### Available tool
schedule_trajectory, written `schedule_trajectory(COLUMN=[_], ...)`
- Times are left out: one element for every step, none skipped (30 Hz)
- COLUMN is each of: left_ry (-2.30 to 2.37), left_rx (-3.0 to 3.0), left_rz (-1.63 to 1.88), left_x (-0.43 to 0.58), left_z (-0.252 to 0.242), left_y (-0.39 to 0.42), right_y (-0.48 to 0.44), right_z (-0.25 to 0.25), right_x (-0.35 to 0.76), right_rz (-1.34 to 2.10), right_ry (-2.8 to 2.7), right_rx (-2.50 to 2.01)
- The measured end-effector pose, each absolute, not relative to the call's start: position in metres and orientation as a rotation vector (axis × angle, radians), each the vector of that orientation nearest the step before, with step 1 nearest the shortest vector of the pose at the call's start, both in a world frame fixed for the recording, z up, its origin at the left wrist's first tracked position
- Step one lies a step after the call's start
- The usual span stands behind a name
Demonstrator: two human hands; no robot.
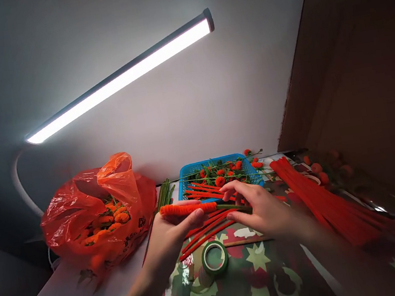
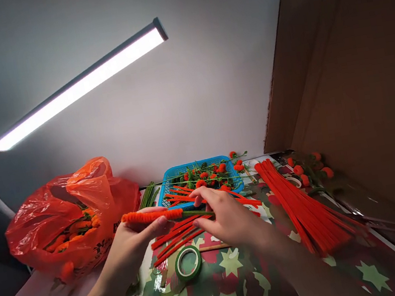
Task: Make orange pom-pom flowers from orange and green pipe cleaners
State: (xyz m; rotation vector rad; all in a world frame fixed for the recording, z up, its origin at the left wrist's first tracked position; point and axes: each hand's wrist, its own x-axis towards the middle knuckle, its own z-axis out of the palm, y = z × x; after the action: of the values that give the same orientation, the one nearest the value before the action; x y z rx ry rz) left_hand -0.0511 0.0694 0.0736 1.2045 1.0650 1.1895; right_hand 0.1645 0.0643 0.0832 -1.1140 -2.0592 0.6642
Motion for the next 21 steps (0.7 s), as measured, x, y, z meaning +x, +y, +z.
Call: schedule_trajectory(left_ry=[1.049, 1.032, 1.012, 0.991, 0.973, 0.960, 0.951, 0.946, 0.940, 0.933, 0.923, 0.913, 0.909, 0.913, 0.921, 0.931, 0.942, 0.949, 0.951, 0.948, 0.942], left_rx=[1.187, 1.158, 1.118, 1.071, 1.024, 0.982, 0.951, 0.931, 0.918, 0.911, 0.914, 0.926, 0.944, 0.967, 0.993, 1.016, 1.031, 1.038, 1.038, 1.036, 1.032], left_rz=[1.218, 1.254, 1.289, 1.317, 1.339, 1.350, 1.356, 1.356, 1.355, 1.353, 1.349, 1.347, 1.347, 1.343, 1.336, 1.323, 1.305, 1.284, 1.261, 1.245, 1.246], left_x=[-0.052, -0.053, -0.054, -0.054, -0.054, -0.053, -0.052, -0.051, -0.050, -0.049, -0.049, -0.049, -0.049, -0.049, -0.049, -0.048, -0.048, -0.047, -0.046, -0.046, -0.045], left_z=[0.072, 0.070, 0.069, 0.067, 0.066, 0.066, 0.066, 0.066, 0.066, 0.066, 0.066, 0.065, 0.064, 0.063, 0.061, 0.059, 0.058, 0.056, 0.055, 0.055, 0.055], left_y=[0.073, 0.076, 0.079, 0.081, 0.083, 0.084, 0.084, 0.084, 0.083, 0.083, 0.082, 0.081, 0.081, 0.080, 0.080, 0.079, 0.078, 0.077, 0.077, 0.076, 0.076], right_y=[0.067, 0.069, 0.070, 0.070, 0.070, 0.070, 0.069, 0.069, 0.068, 0.068, 0.067, 0.067, 0.066, 0.066, 0.065, 0.064, 0.063, 0.062, 0.061, 0.060, 0.060], right_z=[0.084, 0.084, 0.085, 0.086, 0.087, 0.087, 0.087, 0.086, 0.085, 0.083, 0.081, 0.080, 0.078, 0.077, 0.076, 0.075, 0.075, 0.075, 0.075, 0.075, 0.075], right_x=[0.168, 0.170, 0.173, 0.174, 0.174, 0.174, 0.173, 0.171, 0.169, 0.167, 0.165, 0.163, 0.161, 0.160, 0.158, 0.156, 0.155, 0.153, 0.152, 0.151, 0.151], right_rz=[0.687, 0.713, 0.731, 0.740, 0.740, 0.736, 0.737, 0.747, 0.765, 0.786, 0.806, 0.824, 0.842, 0.861, 0.881, 0.902, 0.923, 0.944, 0.968, 0.991, 1.005], right_ry=[-2.072, -2.089, -2.105, -2.119, -2.127, -2.127, -2.121, -2.110, -2.095, -2.079, -2.059, -2.037, -2.014, -1.992, -1.973, -1.953, -1.934, -1.915, -1.895, -1.881, -1.878], right_rx=[-1.144, -1.163, -1.175, -1.181, -1.183, -1.186, -1.189, -1.193, -1.195, -1.192, -1.186, -1.177, -1.168, -1.161, -1.155, -1.151, -1.149, -1.146, -1.142, -1.136, -1.131])
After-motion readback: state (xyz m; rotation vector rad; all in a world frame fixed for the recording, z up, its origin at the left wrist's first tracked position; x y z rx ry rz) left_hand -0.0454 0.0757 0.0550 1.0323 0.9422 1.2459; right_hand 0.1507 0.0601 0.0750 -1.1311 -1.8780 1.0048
